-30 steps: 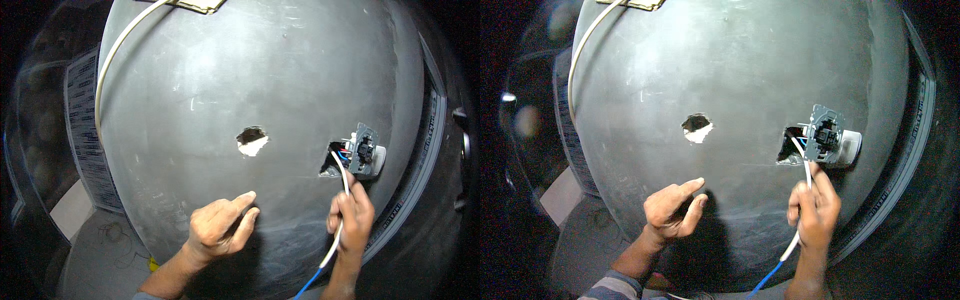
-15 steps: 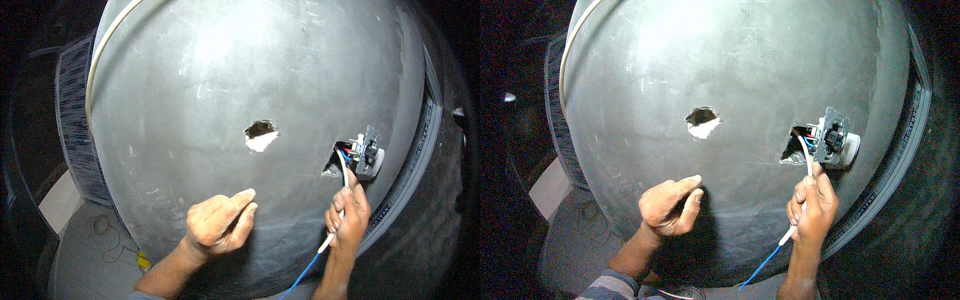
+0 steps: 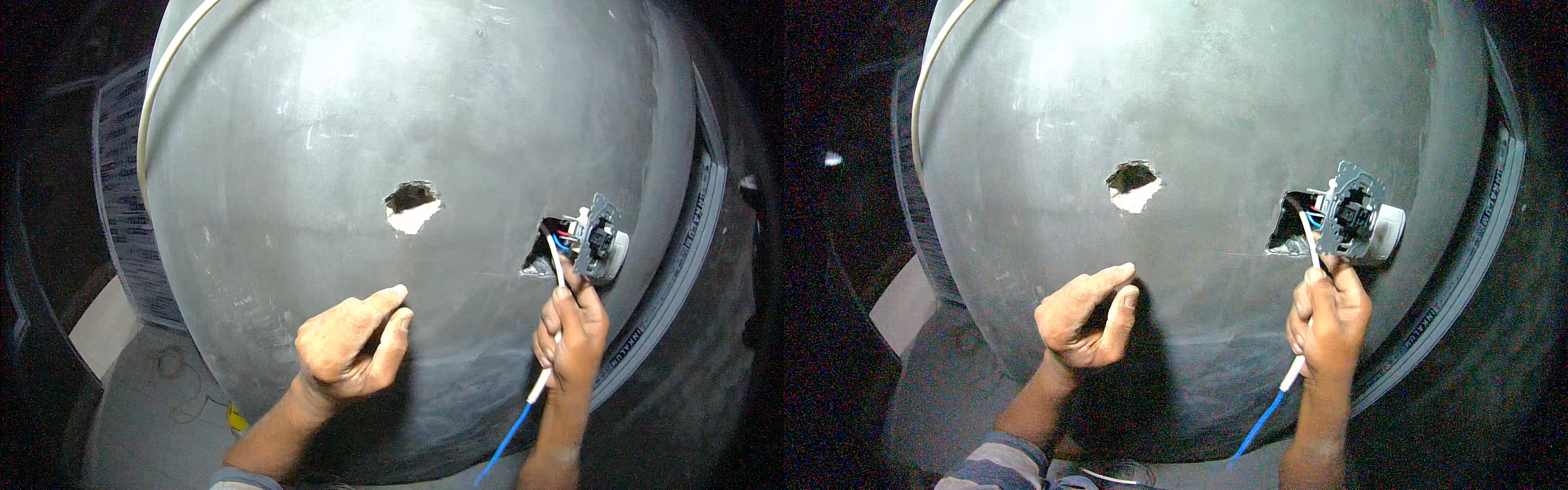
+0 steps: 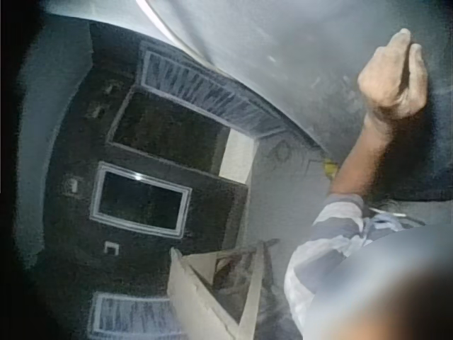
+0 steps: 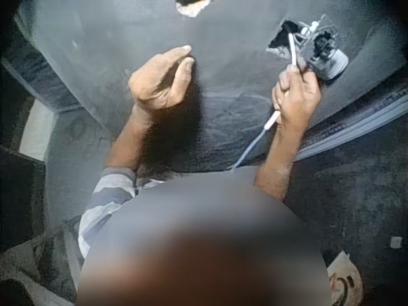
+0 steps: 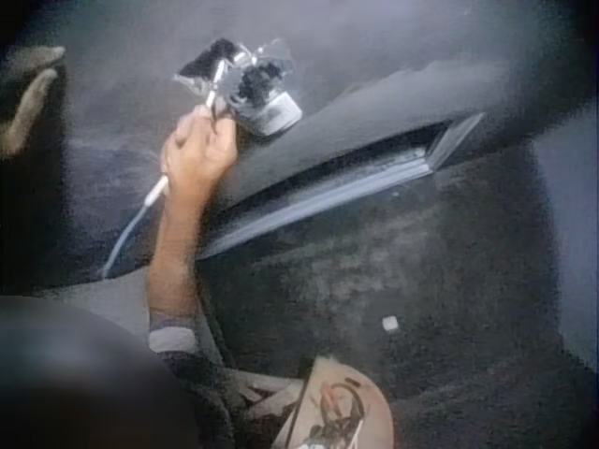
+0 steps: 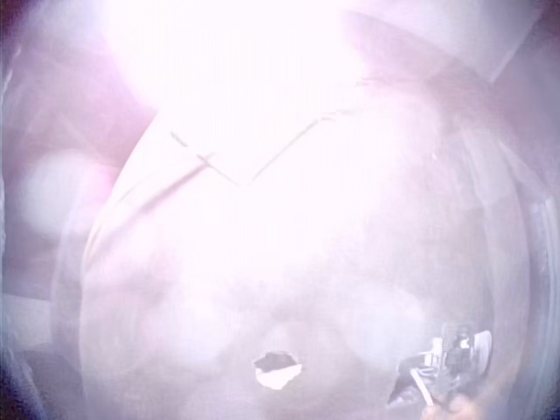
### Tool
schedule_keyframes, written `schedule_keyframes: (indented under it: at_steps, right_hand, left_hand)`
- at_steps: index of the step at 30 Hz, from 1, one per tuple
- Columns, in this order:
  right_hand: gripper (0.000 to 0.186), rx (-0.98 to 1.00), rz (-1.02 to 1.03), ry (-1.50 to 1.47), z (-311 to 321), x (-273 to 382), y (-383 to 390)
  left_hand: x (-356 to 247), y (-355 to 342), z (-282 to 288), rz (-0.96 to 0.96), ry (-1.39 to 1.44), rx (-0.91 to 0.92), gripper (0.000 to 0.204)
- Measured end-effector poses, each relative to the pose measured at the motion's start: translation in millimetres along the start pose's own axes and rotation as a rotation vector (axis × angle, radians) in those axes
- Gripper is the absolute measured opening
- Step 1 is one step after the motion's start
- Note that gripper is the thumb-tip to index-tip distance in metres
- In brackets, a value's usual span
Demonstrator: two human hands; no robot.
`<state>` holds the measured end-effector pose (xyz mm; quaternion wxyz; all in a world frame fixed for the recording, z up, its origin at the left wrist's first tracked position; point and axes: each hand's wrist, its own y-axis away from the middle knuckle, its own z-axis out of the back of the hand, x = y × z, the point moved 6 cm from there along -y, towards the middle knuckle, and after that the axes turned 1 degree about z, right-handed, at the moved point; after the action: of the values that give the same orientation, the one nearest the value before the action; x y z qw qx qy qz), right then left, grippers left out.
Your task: The person strips the outer sheath of a white electrical cable and feeds it through a wall hole into a switch box. They use a metal rod to pull the cable through, then strip the inner blue conductor and insert it into the switch terminal.
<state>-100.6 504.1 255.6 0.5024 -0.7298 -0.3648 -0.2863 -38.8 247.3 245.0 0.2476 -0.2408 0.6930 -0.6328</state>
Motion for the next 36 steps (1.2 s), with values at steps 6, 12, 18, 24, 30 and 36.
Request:
schedule_keyframes:
  at_steps: [6, 12, 18, 24, 30, 36]
  right_hand:
    - [0.019, 0.112, -0.044, 0.035, -7.0, 10.3, -9.2]
    - [0.024, 0.203, -0.177, -0.3, -16.9, 6.9, -13.7]
    - [0.018, 0.297, -0.322, -0.509, -8.7, 5.8, -10.5]
    - [0.017, 0.334, -0.235, -0.313, -12.8, 5.7, -8.2]
    - [0.02, 0.204, -0.225, -0.356, -18.6, 2.5, -4.5]
    - [0.021, 0.301, -0.343, -0.579, -13.1, 4.9, 7.6]
  left_hand:
    - [2.7, 1.9, 40.3, -0.112, -0.118, -0.021, 0.023]
    - [22.7, 17.3, 73.9, -0.057, -0.217, -0.113, 0.018]
    - [27.4, 24.9, 76.7, -0.073, -0.195, -0.17, 0.018]
    - [20.5, 27.1, 79.6, -0.088, -0.213, -0.131, 0.015]
    - [12.6, 35.4, 82.7, -0.105, -0.278, -0.164, 0.015]
    - [-0.6, 52.7, 88.1, -0.109, -0.434, -0.229, 0.02]
